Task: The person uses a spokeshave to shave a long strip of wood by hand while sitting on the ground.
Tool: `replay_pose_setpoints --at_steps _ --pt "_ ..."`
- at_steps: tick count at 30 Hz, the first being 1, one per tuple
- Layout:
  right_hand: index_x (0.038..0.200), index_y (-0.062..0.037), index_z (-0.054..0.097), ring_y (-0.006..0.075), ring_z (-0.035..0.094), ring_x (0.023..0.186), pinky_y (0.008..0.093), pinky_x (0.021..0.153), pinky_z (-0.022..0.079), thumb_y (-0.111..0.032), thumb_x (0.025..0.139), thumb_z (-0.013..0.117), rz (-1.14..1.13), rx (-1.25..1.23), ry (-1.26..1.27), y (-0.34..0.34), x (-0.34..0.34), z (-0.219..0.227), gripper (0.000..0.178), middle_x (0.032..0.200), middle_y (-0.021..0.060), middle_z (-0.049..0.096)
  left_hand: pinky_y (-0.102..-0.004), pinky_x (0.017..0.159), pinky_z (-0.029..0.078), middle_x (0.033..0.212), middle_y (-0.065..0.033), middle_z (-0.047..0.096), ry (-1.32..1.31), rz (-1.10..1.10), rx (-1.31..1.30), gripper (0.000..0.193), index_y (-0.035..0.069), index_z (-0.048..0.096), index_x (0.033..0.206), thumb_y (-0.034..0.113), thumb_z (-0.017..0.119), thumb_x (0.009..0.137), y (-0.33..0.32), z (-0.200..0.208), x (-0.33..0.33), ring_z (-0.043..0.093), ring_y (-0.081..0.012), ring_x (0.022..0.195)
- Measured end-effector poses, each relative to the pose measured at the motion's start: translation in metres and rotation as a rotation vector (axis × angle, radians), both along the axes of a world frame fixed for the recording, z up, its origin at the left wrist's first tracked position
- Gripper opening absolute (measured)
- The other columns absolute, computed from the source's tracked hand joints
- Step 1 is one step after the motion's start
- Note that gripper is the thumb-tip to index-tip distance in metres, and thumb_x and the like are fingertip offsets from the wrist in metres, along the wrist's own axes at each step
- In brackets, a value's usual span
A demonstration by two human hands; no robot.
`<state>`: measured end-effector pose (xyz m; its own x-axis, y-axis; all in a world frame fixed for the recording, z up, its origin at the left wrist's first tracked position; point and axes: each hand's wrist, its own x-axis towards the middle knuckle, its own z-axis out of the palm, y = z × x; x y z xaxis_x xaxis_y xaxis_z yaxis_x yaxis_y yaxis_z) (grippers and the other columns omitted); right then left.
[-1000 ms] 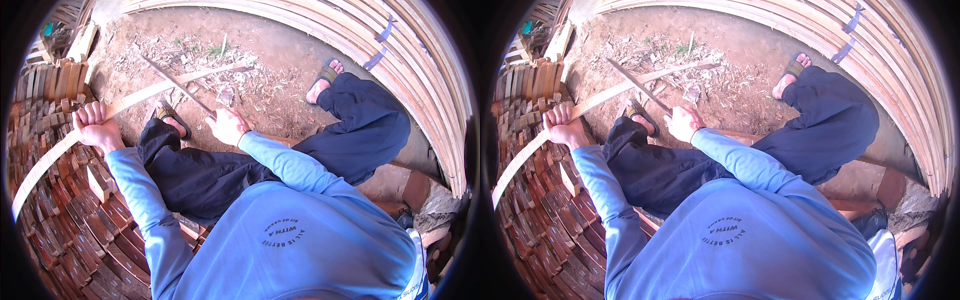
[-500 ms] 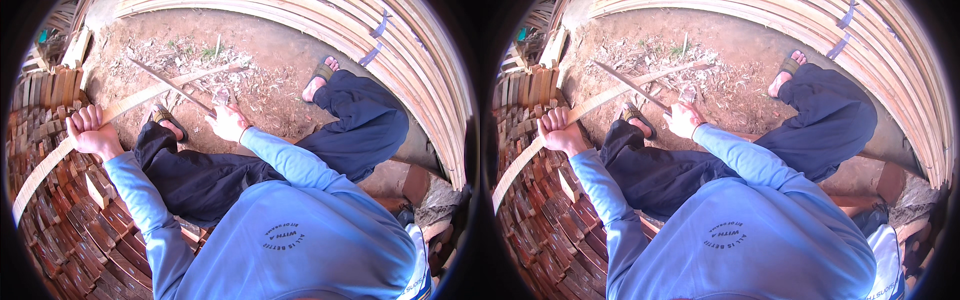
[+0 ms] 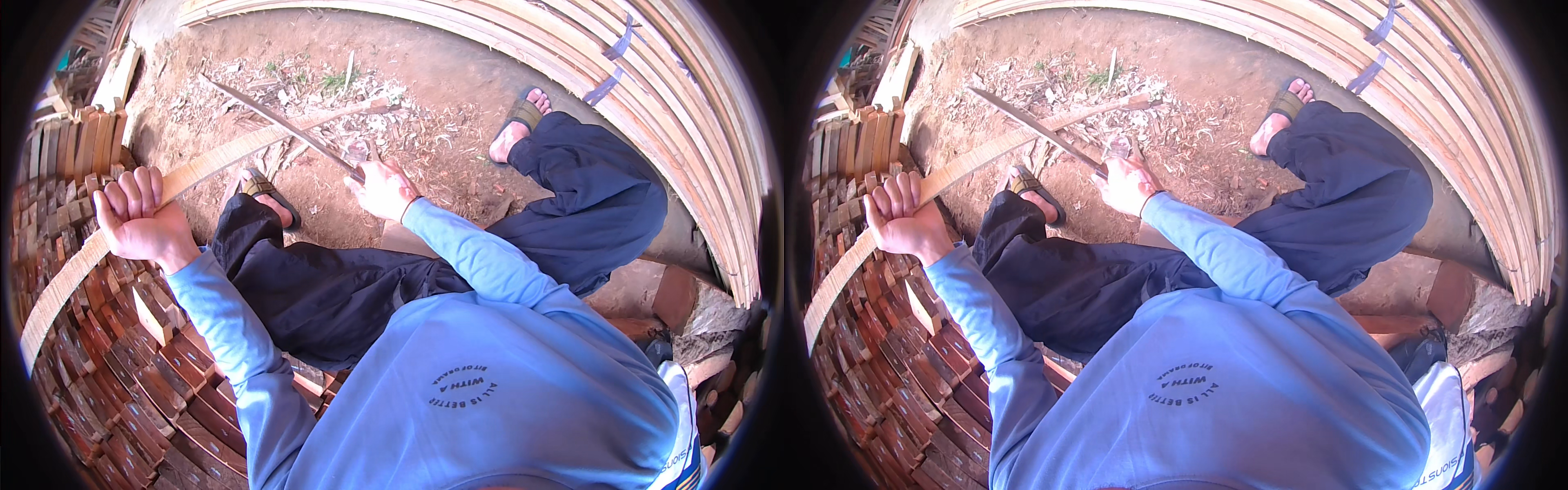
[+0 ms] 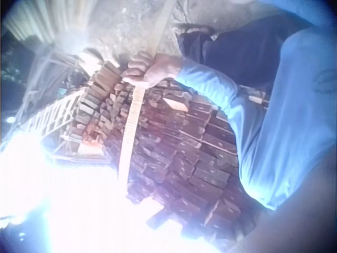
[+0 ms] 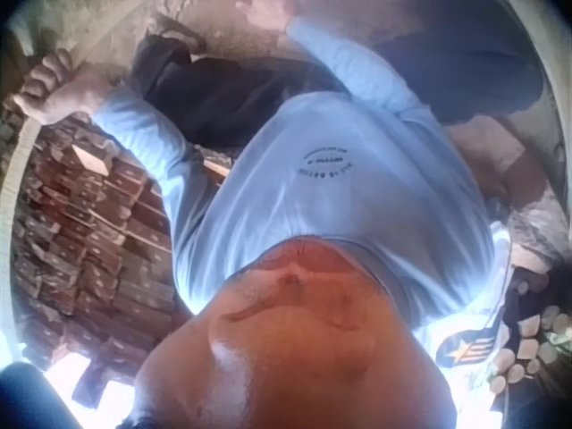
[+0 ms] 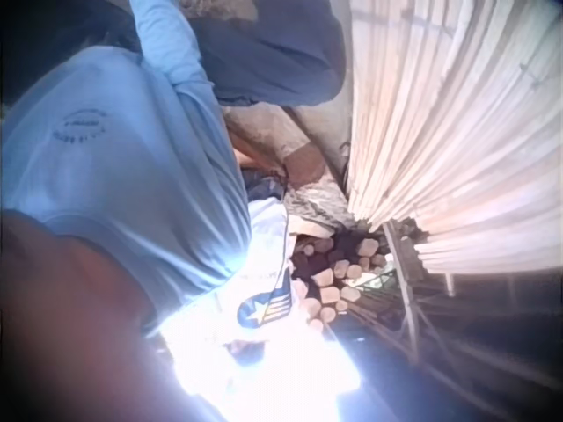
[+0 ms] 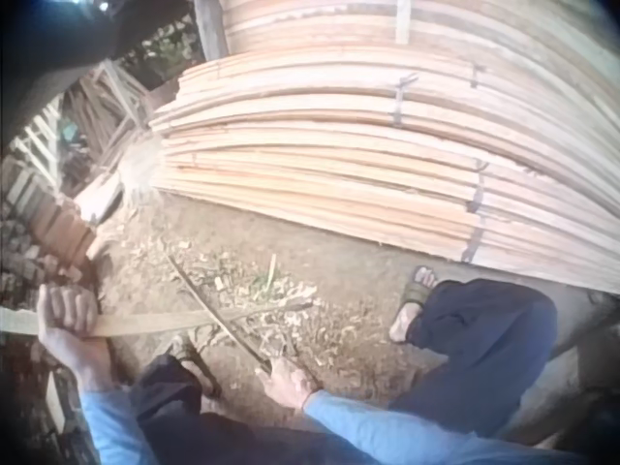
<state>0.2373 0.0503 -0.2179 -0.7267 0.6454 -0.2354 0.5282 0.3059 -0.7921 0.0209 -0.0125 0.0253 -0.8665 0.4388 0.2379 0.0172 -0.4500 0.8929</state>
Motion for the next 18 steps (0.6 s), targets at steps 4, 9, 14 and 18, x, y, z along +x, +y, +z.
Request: replay_pose_setpoints --at_steps 4,9,14,18 --pt "0.088 -0.0009 0.063 0.0344 0.066 0.076 0.0444 0.072 0.051 -0.031 0.09 0.054 -0.027 -0.336 -0.278 0.013 0.012 -0.028 0.031 0.077 0.0194 0.065 -0.0284 0.047 0.016 0.052 0.0027 0.017 -0.013 0.013 0.005 0.045 0.018 0.02 0.057 0.025 0.041 0.096 -0.002 0.001 0.001 0.013 -0.0112 0.048" --pt "0.091 -0.0003 0.069 0.0335 0.068 0.09 0.0407 0.081 0.054 -0.031 0.086 0.057 -0.089 -0.23 -0.439 0.048 0.032 -0.079 0.033 0.091 0.022 0.068 -0.0283 0.047 0.016 0.052 0.0027 0.017 -0.012 0.033 0.013 0.045 0.018 0.019 0.057 0.025 0.041 0.096 0.0 0.001 -0.002 0.013 -0.011 0.048" --pt "0.084 -0.0009 0.065 0.0369 0.066 0.083 0.0452 0.077 0.051 -0.03 0.086 0.057 0.001 -0.209 -0.229 0.025 0.014 -0.029 0.03 0.081 0.0223 0.065 -0.0284 0.047 0.016 0.052 0.003 0.017 0.003 -0.019 0.011 0.044 0.017 0.02 0.058 0.025 0.04 0.096 -0.005 -0.002 -0.001 0.014 -0.0109 0.048" --pt "0.08 0.0006 0.063 0.0365 0.066 0.077 0.0459 0.073 0.051 -0.031 0.087 0.056 -0.065 -0.168 -0.224 0.018 0.017 -0.076 0.034 0.074 0.0211 0.065 -0.0283 0.047 0.016 0.052 0.0029 0.017 -0.018 -0.081 0.034 0.044 0.017 0.02 0.058 0.024 0.04 0.096 -0.01 -0.003 -0.01 0.014 -0.0108 0.048"
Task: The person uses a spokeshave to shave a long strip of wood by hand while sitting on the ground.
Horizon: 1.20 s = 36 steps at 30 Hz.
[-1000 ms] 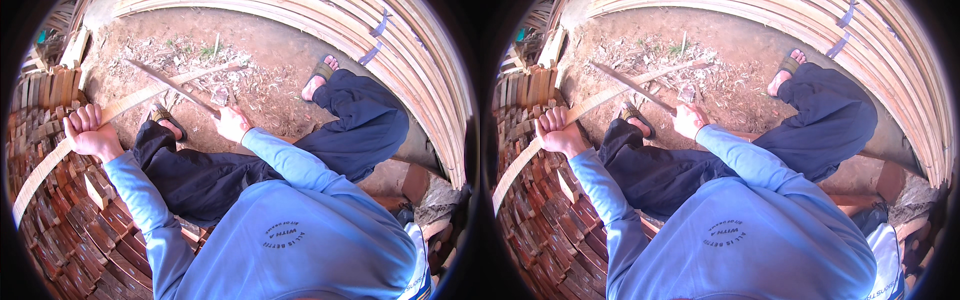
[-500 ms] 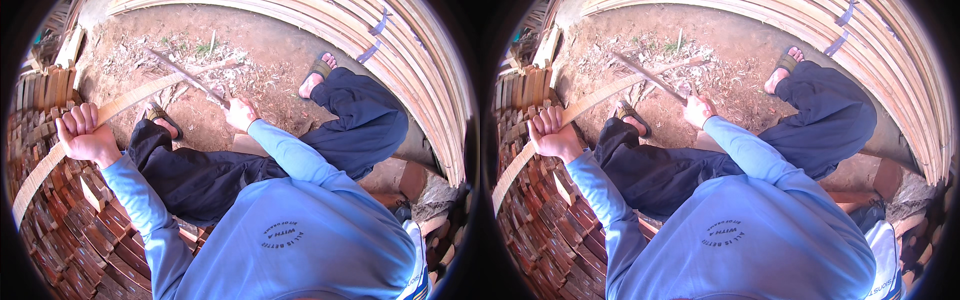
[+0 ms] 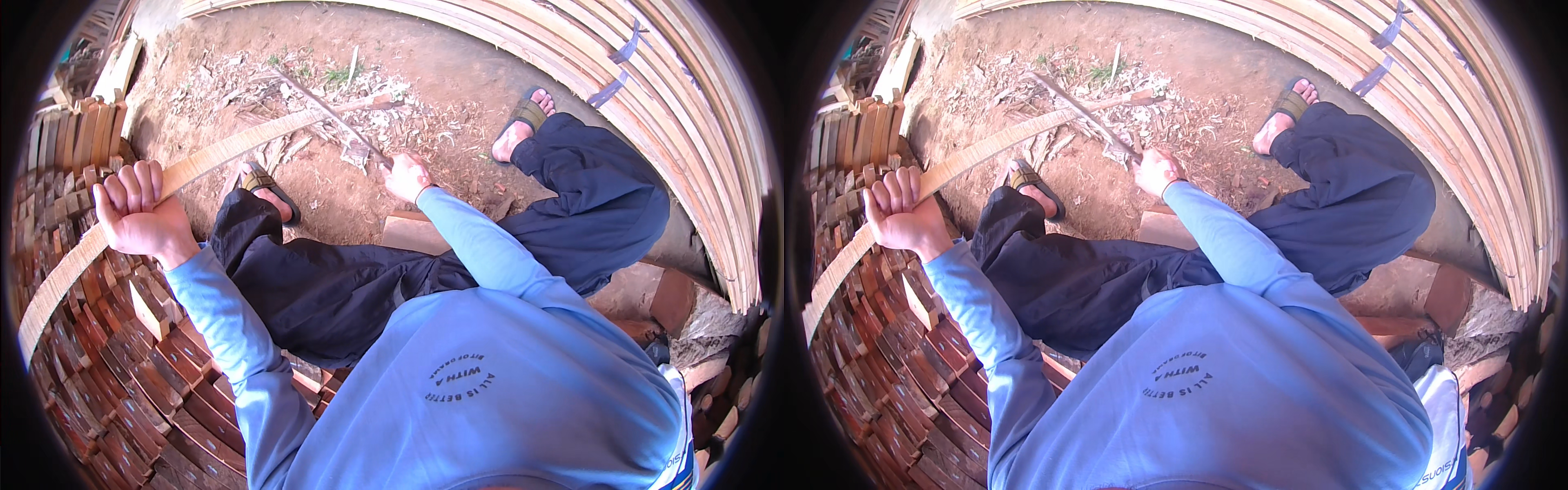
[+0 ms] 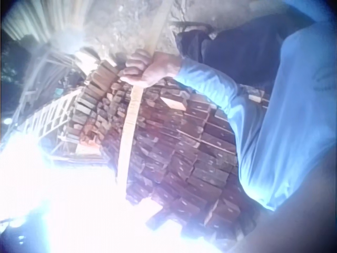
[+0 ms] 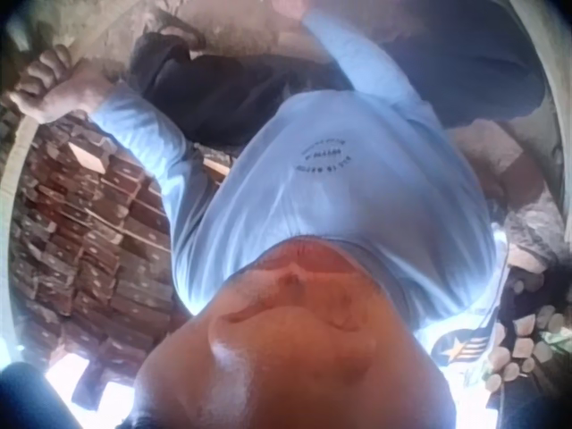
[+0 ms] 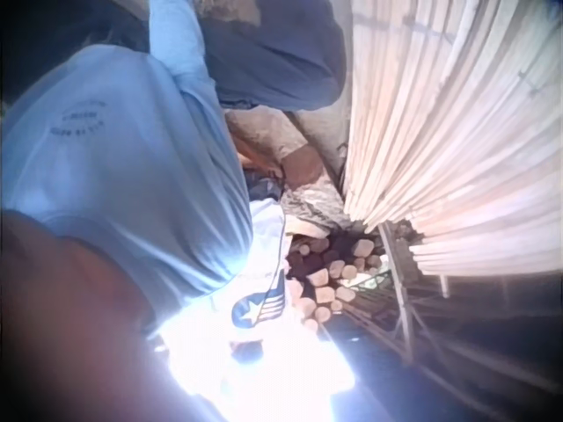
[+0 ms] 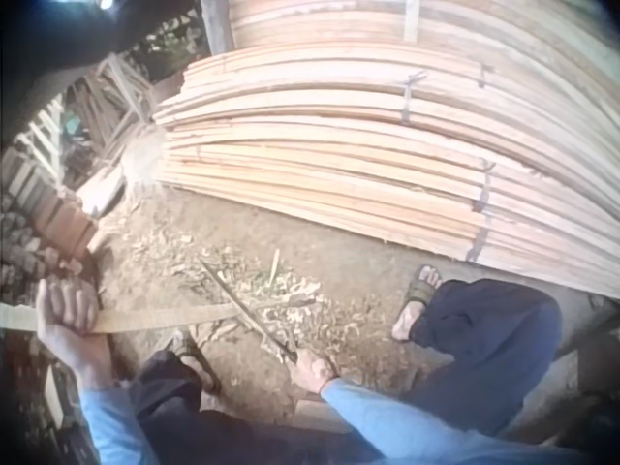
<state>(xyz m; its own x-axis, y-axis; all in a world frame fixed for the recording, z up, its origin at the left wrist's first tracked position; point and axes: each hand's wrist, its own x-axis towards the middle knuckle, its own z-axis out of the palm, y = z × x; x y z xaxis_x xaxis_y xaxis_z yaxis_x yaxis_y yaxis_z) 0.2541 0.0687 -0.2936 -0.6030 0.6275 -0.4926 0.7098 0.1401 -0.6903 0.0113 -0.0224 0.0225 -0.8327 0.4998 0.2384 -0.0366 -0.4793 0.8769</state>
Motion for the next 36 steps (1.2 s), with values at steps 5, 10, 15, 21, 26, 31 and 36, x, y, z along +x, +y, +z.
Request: replay_pose_setpoints --at_steps 5,10,15,21,26,31,36 --pt "0.082 0.005 0.065 0.0262 0.067 0.062 0.0392 0.063 0.055 -0.035 0.088 0.058 -0.04 -0.181 -0.235 0.028 0.003 -0.031 0.041 0.068 0.0172 0.065 -0.0281 0.047 0.016 0.052 0.0028 0.018 0.007 0.101 -0.014 0.045 0.017 0.019 0.057 0.024 0.04 0.097 0.001 -0.004 -0.003 0.013 -0.0108 0.048" --pt "0.092 -0.0009 0.068 0.0273 0.069 0.072 0.038 0.07 0.056 -0.033 0.087 0.054 0.034 -0.358 -0.084 0.034 -0.002 0.063 0.035 0.08 0.0196 0.069 -0.0285 0.047 0.015 0.052 0.0031 0.017 0.006 0.05 -0.01 0.045 0.018 0.02 0.057 0.025 0.041 0.096 0.001 -0.004 0.002 0.013 -0.0108 0.048" --pt "0.097 -0.0015 0.069 0.0304 0.069 0.089 0.0394 0.083 0.054 -0.026 0.083 0.062 0.073 -0.062 -0.156 0.014 -0.014 0.019 0.03 0.094 0.0207 0.069 -0.0289 0.048 0.015 0.052 0.0032 0.017 0.009 0.07 -0.019 0.044 0.018 0.019 0.058 0.024 0.041 0.096 0.005 -0.001 0.003 0.013 -0.0109 0.048" --pt "0.095 0.0002 0.07 0.0316 0.069 0.091 0.0393 0.082 0.054 -0.029 0.081 0.061 -0.021 -0.062 -0.27 0.041 0.001 -0.006 0.033 0.093 0.0225 0.069 -0.0286 0.047 0.015 0.052 0.003 0.017 0.024 0.095 -0.011 0.046 0.018 0.019 0.057 0.026 0.042 0.096 0.006 -0.003 0.002 0.014 -0.0109 0.048" --pt "0.086 0.0018 0.069 0.0346 0.068 0.085 0.0428 0.08 0.053 -0.03 0.082 0.057 0.122 -0.013 -0.076 0.022 -0.001 0.019 0.034 0.084 0.0248 0.067 -0.0284 0.047 0.016 0.052 0.0027 0.017 0.015 0.049 -0.013 0.046 0.018 0.02 0.057 0.026 0.042 0.096 0.008 -0.001 0.008 0.014 -0.0108 0.048" --pt "0.089 0.0003 0.069 0.0348 0.067 0.09 0.0429 0.083 0.053 -0.03 0.082 0.059 0.023 0.02 -0.08 0.009 -0.003 -0.004 0.032 0.093 0.0242 0.068 -0.0284 0.047 0.015 0.052 0.0028 0.018 0.009 0.01 0.001 0.045 0.017 0.02 0.058 0.025 0.041 0.096 0.009 0.001 0.006 0.014 -0.0106 0.048" --pt "0.085 -0.0003 0.069 0.0317 0.069 0.083 0.0404 0.08 0.055 -0.028 0.081 0.062 -0.081 -0.178 -0.27 0.031 0.005 -0.017 0.029 0.087 0.021 0.069 -0.0284 0.047 0.015 0.052 0.0033 0.018 0.019 0.064 -0.009 0.048 0.018 0.02 0.057 0.028 0.043 0.097 0.009 -0.002 0.007 0.013 -0.0105 0.048"
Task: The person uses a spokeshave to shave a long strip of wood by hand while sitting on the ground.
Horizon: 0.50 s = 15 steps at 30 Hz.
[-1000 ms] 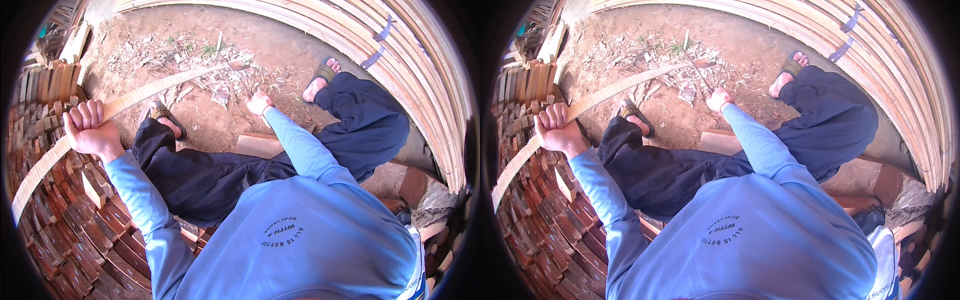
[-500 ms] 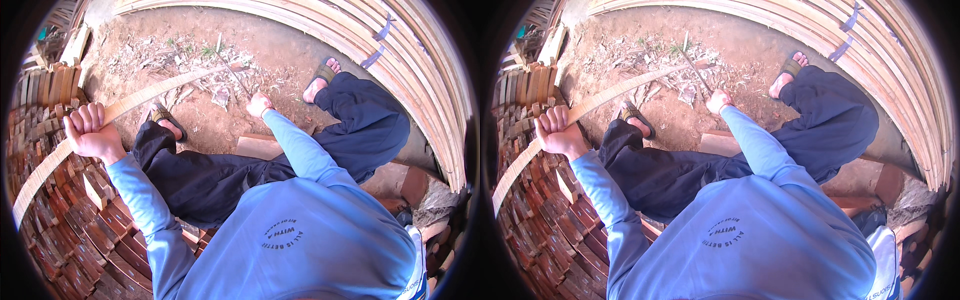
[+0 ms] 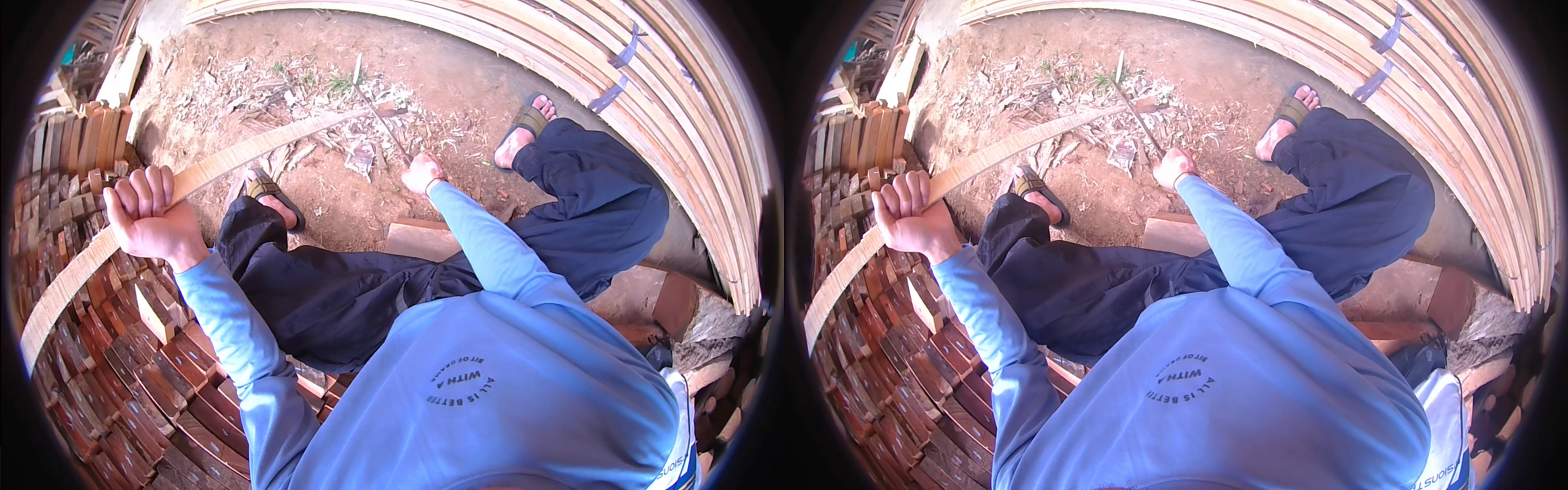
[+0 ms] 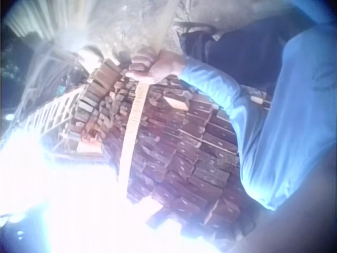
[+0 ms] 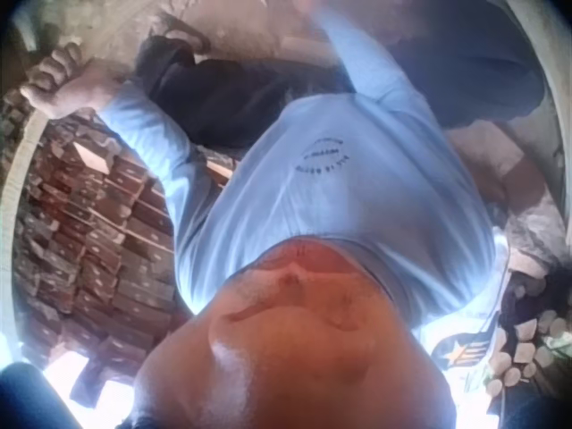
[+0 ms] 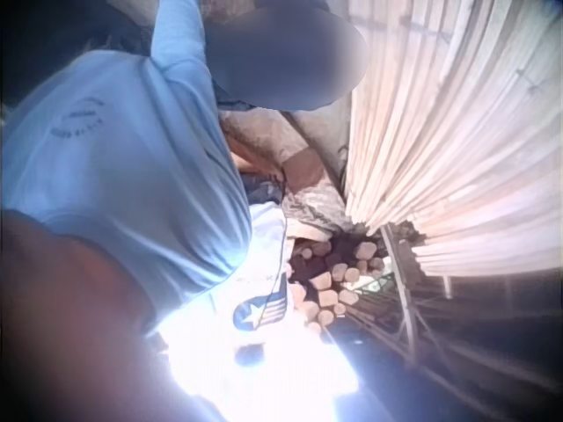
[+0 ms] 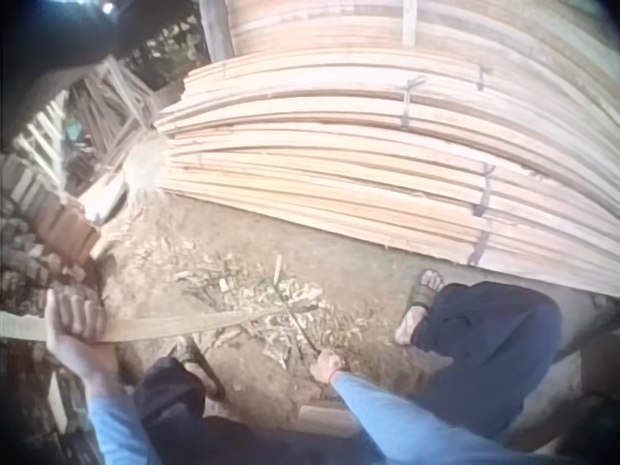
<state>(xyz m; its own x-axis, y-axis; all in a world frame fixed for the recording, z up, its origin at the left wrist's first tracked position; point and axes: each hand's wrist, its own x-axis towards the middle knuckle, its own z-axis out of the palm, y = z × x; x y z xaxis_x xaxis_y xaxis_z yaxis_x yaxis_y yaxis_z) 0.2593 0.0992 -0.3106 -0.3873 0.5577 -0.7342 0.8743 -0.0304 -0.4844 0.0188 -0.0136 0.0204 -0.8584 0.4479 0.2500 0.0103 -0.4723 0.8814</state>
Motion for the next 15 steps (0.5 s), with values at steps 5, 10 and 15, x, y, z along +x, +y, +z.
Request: replay_pose_setpoints --at_steps 5,10,15 --pt "0.082 0.0002 0.067 0.0294 0.069 0.072 0.0381 0.072 0.056 -0.031 0.083 0.06 0.037 -0.245 0.194 -0.002 -0.007 0.072 0.032 0.075 0.019 0.067 -0.0283 0.048 0.016 0.052 0.0031 0.018 0.006 -0.028 -0.014 0.047 0.018 0.02 0.057 0.027 0.042 0.097 -0.004 -0.001 0.003 0.013 -0.0106 0.048" --pt "0.084 0.0018 0.066 0.0309 0.068 0.086 0.0403 0.077 0.055 -0.029 0.084 0.058 -0.003 0.037 0.408 -0.021 -0.018 0.077 0.032 0.087 0.0225 0.067 -0.029 0.048 0.016 0.052 0.0028 0.018 -0.008 -0.087 0.004 0.046 0.018 0.02 0.057 0.027 0.041 0.097 -0.007 -0.003 -0.006 0.013 -0.011 0.048" --pt "0.091 0.002 0.068 0.0322 0.069 0.074 0.0394 0.07 0.057 -0.027 0.079 0.062 0.064 0.186 0.072 -0.003 0.004 -0.017 0.032 0.081 0.0237 0.068 -0.0291 0.048 0.015 0.052 0.0029 0.018 0.013 -0.025 0.012 0.047 0.018 0.02 0.057 0.026 0.04 0.098 -0.003 -0.001 -0.007 0.013 -0.011 0.048"
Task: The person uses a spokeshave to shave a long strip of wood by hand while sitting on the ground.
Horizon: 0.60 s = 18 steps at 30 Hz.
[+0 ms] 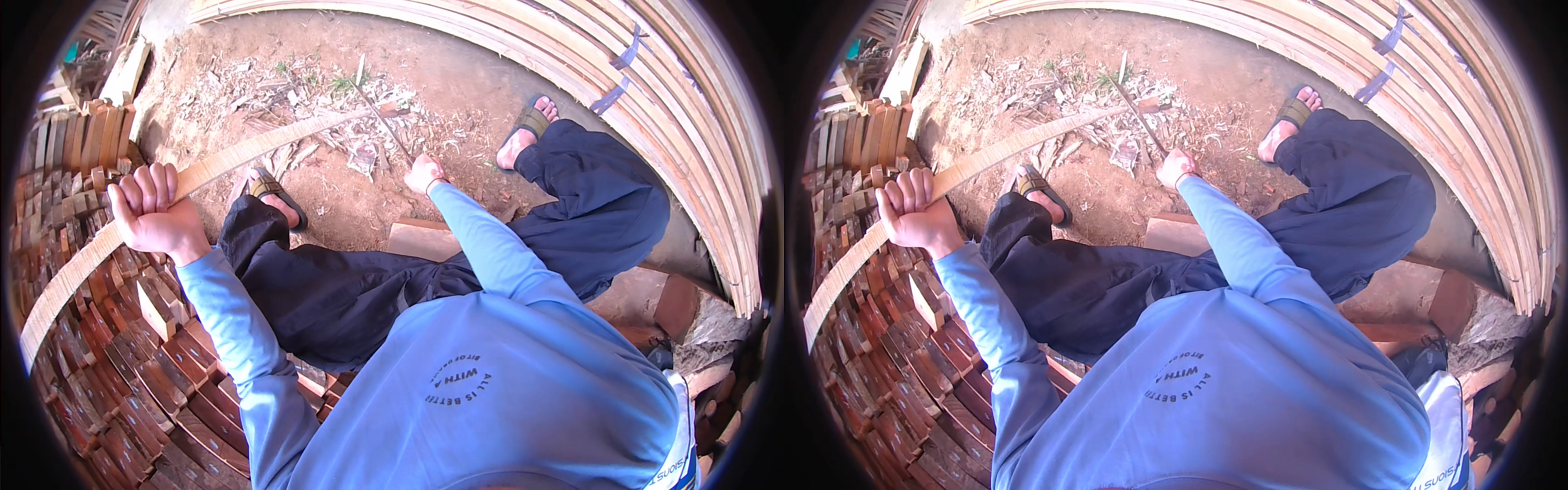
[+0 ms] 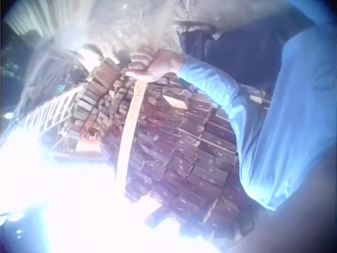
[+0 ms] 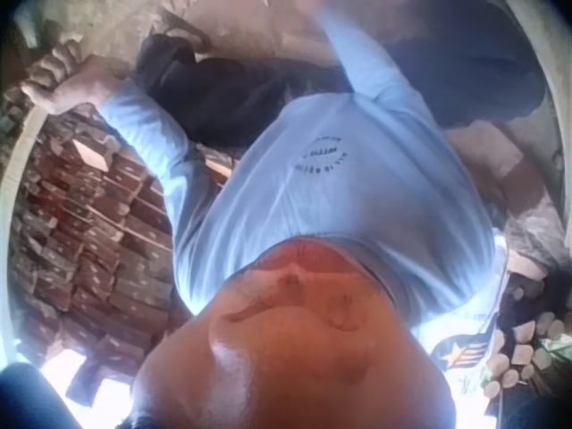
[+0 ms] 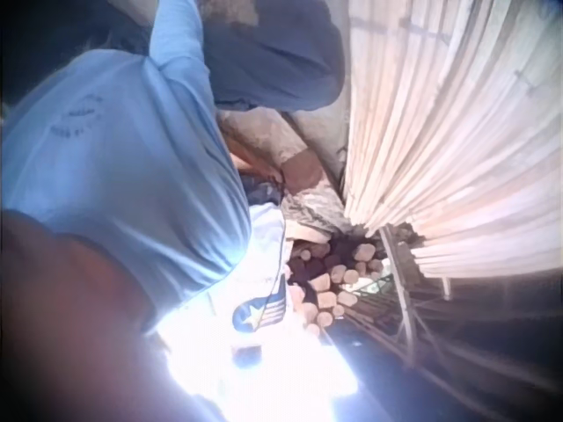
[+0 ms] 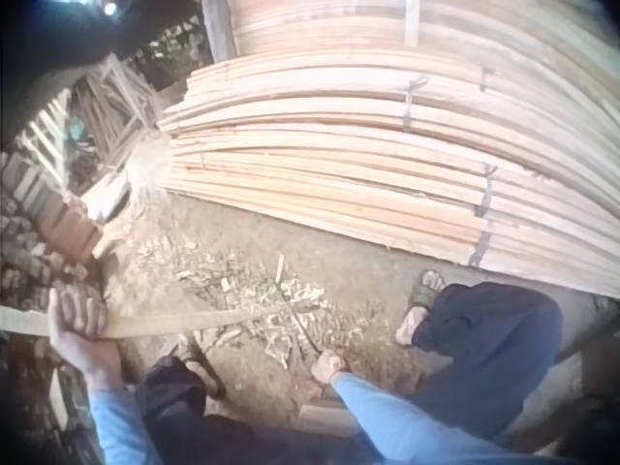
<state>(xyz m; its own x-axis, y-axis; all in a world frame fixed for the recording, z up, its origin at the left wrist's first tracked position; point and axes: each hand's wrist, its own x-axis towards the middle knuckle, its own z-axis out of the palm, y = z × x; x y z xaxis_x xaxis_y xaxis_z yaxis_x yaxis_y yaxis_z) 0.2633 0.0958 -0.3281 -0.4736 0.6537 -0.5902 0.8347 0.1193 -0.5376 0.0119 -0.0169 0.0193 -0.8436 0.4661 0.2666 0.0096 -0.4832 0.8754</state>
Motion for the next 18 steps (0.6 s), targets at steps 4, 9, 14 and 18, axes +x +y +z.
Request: replay_pose_setpoints --at_steps 4,9,14,18 --pt "0.081 0.0041 0.065 0.0279 0.066 0.066 0.039 0.062 0.055 -0.024 0.083 0.063 -0.133 -0.311 0.007 0.014 -0.012 0.051 0.029 0.075 0.0181 0.066 -0.0286 0.048 0.015 0.052 0.003 0.018 -0.009 -0.005 -0.009 0.048 0.018 0.02 0.057 0.028 0.042 0.099 0.0 -0.002 0.007 0.013 -0.0106 0.048" --pt "0.071 -0.0056 0.047 0.0136 0.04 0.04 0.0351 0.039 0.037 -0.027 0.094 0.061 -0.5 -0.87 0.299 0.016 0.003 0.036 0.034 0.052 0.0008 0.039 -0.0277 0.05 0.017 0.053 0.0035 0.018 0.002 -0.138 0.021 0.045 0.019 0.021 0.057 0.026 0.043 0.096 0.006 -0.001 0.009 0.017 -0.0106 0.049" --pt "0.073 -0.0019 0.053 0.0198 0.048 0.042 0.041 0.045 0.043 -0.033 0.093 0.062 -0.519 -1.198 0.375 0.017 0.016 -0.001 0.038 0.057 0.0082 0.052 -0.0276 0.05 0.018 0.053 0.0035 0.019 -0.04 -0.281 0.058 0.045 0.018 0.022 0.057 0.025 0.044 0.096 0.004 0.002 0.003 0.017 -0.0103 0.049" --pt "0.086 0.0021 0.067 0.0329 0.066 0.073 0.0443 0.072 0.054 -0.028 0.089 0.061 -0.112 -0.257 -0.106 0.013 0.009 0.006 0.031 0.085 0.0188 0.068 -0.0274 0.05 0.018 0.052 0.0037 0.02 -0.024 -0.257 0.039 0.044 0.018 0.023 0.057 0.025 0.044 0.096 0.004 0.002 0.007 0.018 -0.0099 0.049"
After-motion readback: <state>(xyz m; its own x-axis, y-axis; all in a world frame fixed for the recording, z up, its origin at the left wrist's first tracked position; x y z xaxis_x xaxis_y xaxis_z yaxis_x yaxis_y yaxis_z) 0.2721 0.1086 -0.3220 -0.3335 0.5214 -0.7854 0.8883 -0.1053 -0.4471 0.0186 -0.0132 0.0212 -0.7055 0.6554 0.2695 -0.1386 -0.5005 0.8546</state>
